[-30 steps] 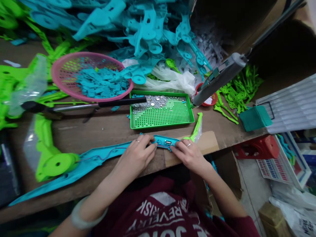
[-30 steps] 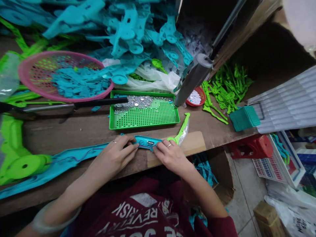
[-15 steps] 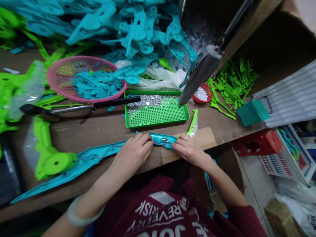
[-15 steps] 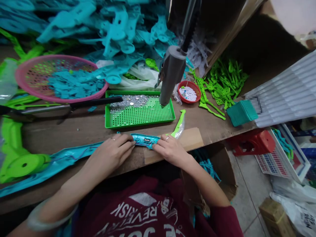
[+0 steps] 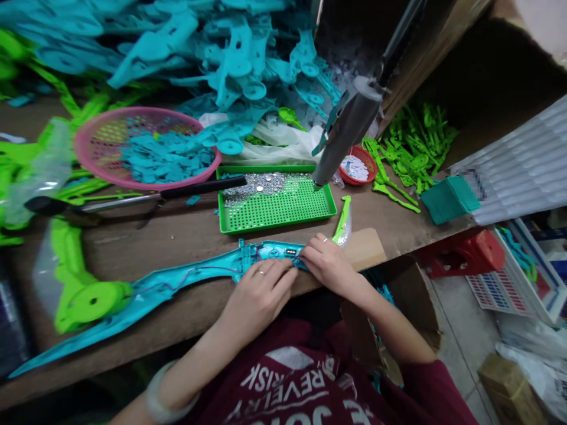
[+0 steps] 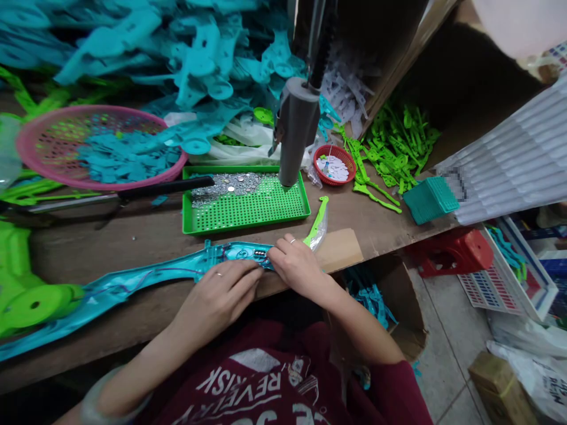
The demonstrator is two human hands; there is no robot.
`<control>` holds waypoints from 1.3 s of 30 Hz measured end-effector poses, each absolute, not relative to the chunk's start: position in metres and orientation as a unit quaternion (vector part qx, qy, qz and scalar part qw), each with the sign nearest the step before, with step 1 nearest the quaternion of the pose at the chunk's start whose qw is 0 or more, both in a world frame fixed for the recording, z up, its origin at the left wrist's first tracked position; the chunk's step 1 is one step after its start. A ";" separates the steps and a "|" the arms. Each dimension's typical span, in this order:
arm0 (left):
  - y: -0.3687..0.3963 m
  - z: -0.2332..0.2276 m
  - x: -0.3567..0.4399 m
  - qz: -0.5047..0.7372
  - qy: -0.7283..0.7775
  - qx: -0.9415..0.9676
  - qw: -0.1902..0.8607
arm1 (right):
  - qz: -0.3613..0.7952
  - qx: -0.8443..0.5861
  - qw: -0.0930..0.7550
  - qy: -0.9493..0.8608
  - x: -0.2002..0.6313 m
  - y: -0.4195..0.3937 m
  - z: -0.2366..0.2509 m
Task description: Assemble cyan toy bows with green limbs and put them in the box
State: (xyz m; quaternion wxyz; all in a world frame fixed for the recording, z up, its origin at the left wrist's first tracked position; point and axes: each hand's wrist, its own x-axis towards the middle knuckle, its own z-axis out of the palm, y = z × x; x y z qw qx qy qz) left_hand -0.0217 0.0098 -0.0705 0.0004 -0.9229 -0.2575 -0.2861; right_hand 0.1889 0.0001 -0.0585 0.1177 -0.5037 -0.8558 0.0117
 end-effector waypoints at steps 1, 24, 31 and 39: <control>0.008 -0.073 -0.019 -0.294 -0.246 -0.924 -0.005 | 0.031 -0.513 0.124 -0.849 0.189 0.000 -0.058; 0.038 -0.072 -0.032 -0.240 -0.309 -0.919 0.046 | 0.101 -0.573 0.085 -0.809 0.179 0.003 -0.047; 0.043 -0.064 -0.035 -0.219 -0.272 -0.937 0.013 | 0.117 -0.544 0.143 -0.818 0.188 0.000 -0.049; 0.040 -0.065 -0.037 -0.218 -0.270 -0.938 0.009 | 0.046 -0.555 0.084 -0.826 0.180 0.000 -0.054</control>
